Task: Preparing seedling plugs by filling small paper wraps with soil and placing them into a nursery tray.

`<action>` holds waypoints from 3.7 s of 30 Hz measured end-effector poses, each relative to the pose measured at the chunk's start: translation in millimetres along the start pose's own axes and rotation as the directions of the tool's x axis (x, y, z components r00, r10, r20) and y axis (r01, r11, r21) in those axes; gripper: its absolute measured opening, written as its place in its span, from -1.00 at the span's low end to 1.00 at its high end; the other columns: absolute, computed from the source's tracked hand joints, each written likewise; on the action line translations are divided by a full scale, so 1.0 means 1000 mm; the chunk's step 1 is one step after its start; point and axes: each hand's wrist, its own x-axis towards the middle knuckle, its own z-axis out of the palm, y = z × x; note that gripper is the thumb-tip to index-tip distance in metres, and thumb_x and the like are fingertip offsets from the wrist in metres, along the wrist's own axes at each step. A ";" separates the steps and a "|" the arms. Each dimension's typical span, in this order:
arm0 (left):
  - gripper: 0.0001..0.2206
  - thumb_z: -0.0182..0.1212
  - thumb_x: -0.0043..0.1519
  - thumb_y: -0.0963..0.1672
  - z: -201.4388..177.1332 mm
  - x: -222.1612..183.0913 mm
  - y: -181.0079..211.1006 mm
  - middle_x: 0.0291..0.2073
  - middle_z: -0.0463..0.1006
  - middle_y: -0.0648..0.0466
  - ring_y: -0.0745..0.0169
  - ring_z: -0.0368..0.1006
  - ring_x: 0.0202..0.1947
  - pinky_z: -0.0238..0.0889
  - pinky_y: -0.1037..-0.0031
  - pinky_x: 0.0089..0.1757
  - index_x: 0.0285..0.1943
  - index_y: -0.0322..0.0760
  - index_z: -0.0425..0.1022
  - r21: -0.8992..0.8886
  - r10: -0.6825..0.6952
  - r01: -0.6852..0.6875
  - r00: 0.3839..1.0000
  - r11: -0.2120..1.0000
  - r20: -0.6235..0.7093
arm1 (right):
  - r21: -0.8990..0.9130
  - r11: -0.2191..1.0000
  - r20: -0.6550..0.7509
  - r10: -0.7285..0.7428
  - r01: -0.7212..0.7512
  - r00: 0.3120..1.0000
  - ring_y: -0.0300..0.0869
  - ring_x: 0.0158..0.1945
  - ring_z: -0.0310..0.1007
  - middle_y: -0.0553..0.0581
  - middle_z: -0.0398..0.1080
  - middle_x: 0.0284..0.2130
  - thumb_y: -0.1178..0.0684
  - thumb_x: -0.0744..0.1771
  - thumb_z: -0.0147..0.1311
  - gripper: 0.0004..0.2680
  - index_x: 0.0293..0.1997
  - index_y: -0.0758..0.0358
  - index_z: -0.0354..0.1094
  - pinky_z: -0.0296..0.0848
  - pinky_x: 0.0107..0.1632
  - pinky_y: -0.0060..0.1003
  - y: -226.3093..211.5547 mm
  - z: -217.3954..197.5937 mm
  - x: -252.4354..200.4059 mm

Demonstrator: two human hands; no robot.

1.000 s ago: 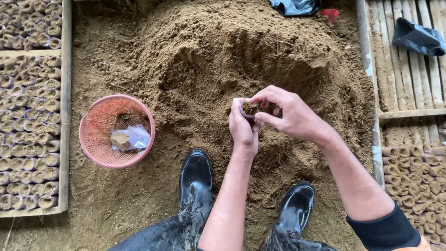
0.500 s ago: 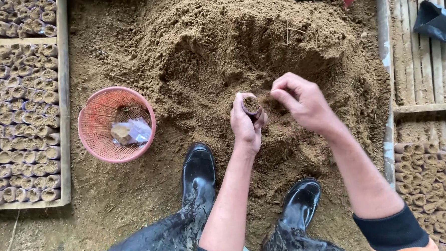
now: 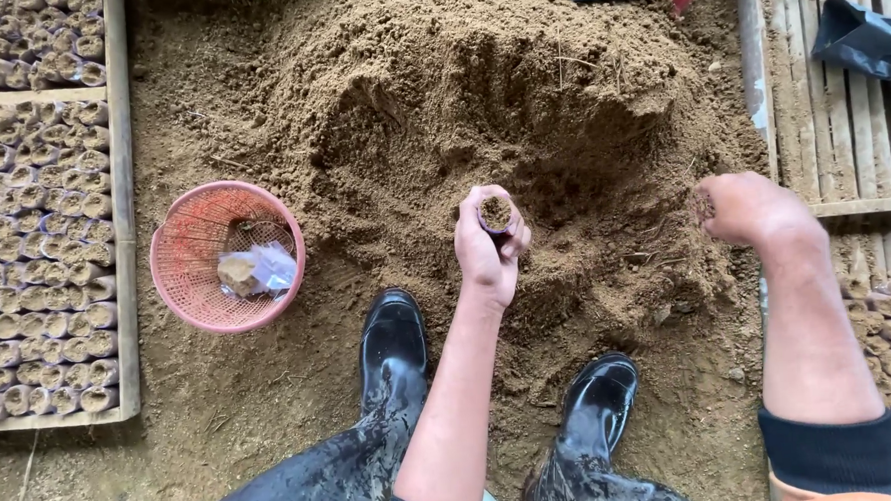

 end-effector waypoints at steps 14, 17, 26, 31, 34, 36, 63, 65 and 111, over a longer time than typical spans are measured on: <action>-0.80 -0.13 0.30 -0.04 -0.037 0.025 0.002 -0.66 0.17 0.09 0.51 -0.09 -0.79 -0.27 0.67 -0.65 -0.23 -0.16 0.36 -0.031 0.036 -0.036 0.999 0.999 0.004 | -0.346 0.646 -0.597 -0.711 0.681 0.372 -0.08 -0.16 0.56 0.10 0.45 -0.22 0.25 0.25 0.20 -0.81 -0.11 0.12 0.40 0.65 -0.24 -0.23 -0.110 0.193 0.081; -0.81 -0.15 0.31 -0.04 -0.032 0.023 -0.001 -0.70 0.10 0.14 0.53 -0.14 -0.79 -0.30 0.68 -0.66 -0.22 -0.12 0.33 -0.034 0.016 -0.016 1.000 0.999 0.004 | 0.219 0.592 -0.587 -0.555 0.775 0.589 -0.07 -0.18 0.64 0.11 0.61 -0.32 0.26 0.28 0.22 -0.86 -0.18 0.10 0.55 0.63 -0.15 -0.25 -0.096 0.145 0.057; -0.73 -0.13 0.26 0.05 -0.032 0.021 -0.021 -0.76 0.06 0.09 0.49 -0.22 -0.79 -0.35 0.68 -0.66 -0.31 -0.10 0.38 0.045 -0.171 0.172 0.985 0.984 -0.026 | 0.933 -0.067 -0.357 -0.294 0.354 0.886 -0.20 -0.19 0.60 0.26 0.56 -0.18 0.25 0.33 0.15 -0.85 -0.02 0.39 0.45 0.69 -0.12 -0.32 -0.074 0.064 0.002; -0.74 -0.13 0.23 0.03 -0.032 0.021 -0.025 -0.75 0.12 0.07 0.52 -0.18 -0.79 -0.34 0.72 -0.66 -0.32 -0.11 0.40 0.068 -0.227 0.228 0.974 0.971 -0.019 | 0.763 0.009 -0.606 -0.338 0.646 0.720 -0.22 -0.20 0.58 0.25 0.58 -0.25 0.30 0.35 0.14 -0.90 -0.08 0.37 0.51 0.69 -0.11 -0.26 -0.095 0.044 -0.043; -0.77 -0.11 0.20 0.03 -0.029 0.021 -0.027 -0.77 0.10 0.14 0.53 -0.18 -0.79 -0.35 0.73 -0.67 -0.42 -0.04 0.32 0.076 -0.255 0.255 0.967 0.964 -0.008 | 0.551 0.106 -0.734 -0.410 0.828 0.541 -0.20 -0.22 0.61 0.24 0.60 -0.29 0.29 0.34 0.19 -0.89 -0.10 0.29 0.55 0.66 -0.14 -0.27 -0.104 0.050 -0.059; -0.76 -0.10 0.19 0.04 -0.028 0.020 -0.028 -0.78 0.07 0.21 0.54 -0.19 -0.80 -0.35 0.74 -0.68 -0.52 0.02 0.24 0.094 -0.261 0.260 0.965 0.961 -0.006 | 0.418 0.159 -0.771 -0.459 0.894 0.442 -0.18 -0.21 0.64 0.23 0.61 -0.31 0.27 0.32 0.23 -0.88 -0.10 0.24 0.57 0.64 -0.19 -0.30 -0.106 0.054 -0.061; -0.77 0.01 0.17 0.05 -0.034 0.022 0.005 -0.75 0.04 0.16 0.51 -0.27 -0.77 -0.36 0.73 -0.69 -0.32 -0.08 0.43 -0.007 -0.181 0.181 0.983 0.983 -0.015 | 0.067 0.536 -0.518 -0.702 0.842 0.488 0.14 0.13 0.47 0.31 0.48 0.01 0.12 0.30 0.17 -0.70 0.18 0.22 0.40 0.50 0.12 -0.04 -0.090 0.129 0.025; -0.78 -0.02 0.18 0.03 -0.024 0.014 0.016 -0.75 0.09 0.16 0.55 -0.23 -0.78 -0.34 0.75 -0.70 -0.42 -0.06 0.34 0.055 -0.169 0.169 0.986 0.984 -0.001 | -0.263 0.683 -0.426 -0.716 0.682 0.553 0.35 0.26 0.26 0.51 0.16 0.20 -0.05 0.16 0.45 -0.37 0.36 0.13 0.21 0.53 0.15 0.02 -0.093 0.171 0.035; -0.79 0.06 0.23 0.01 -0.029 0.015 -0.022 -0.68 0.27 0.03 0.49 -0.07 -0.81 -0.29 0.71 -0.72 -0.28 -0.14 0.46 0.113 -0.244 0.252 0.966 0.961 -0.081 | 0.041 0.460 -0.770 -0.552 0.887 0.321 0.12 0.17 0.43 0.26 0.43 0.02 0.09 0.42 -0.03 -0.83 0.11 0.22 0.41 0.39 0.23 -0.02 -0.084 0.121 0.048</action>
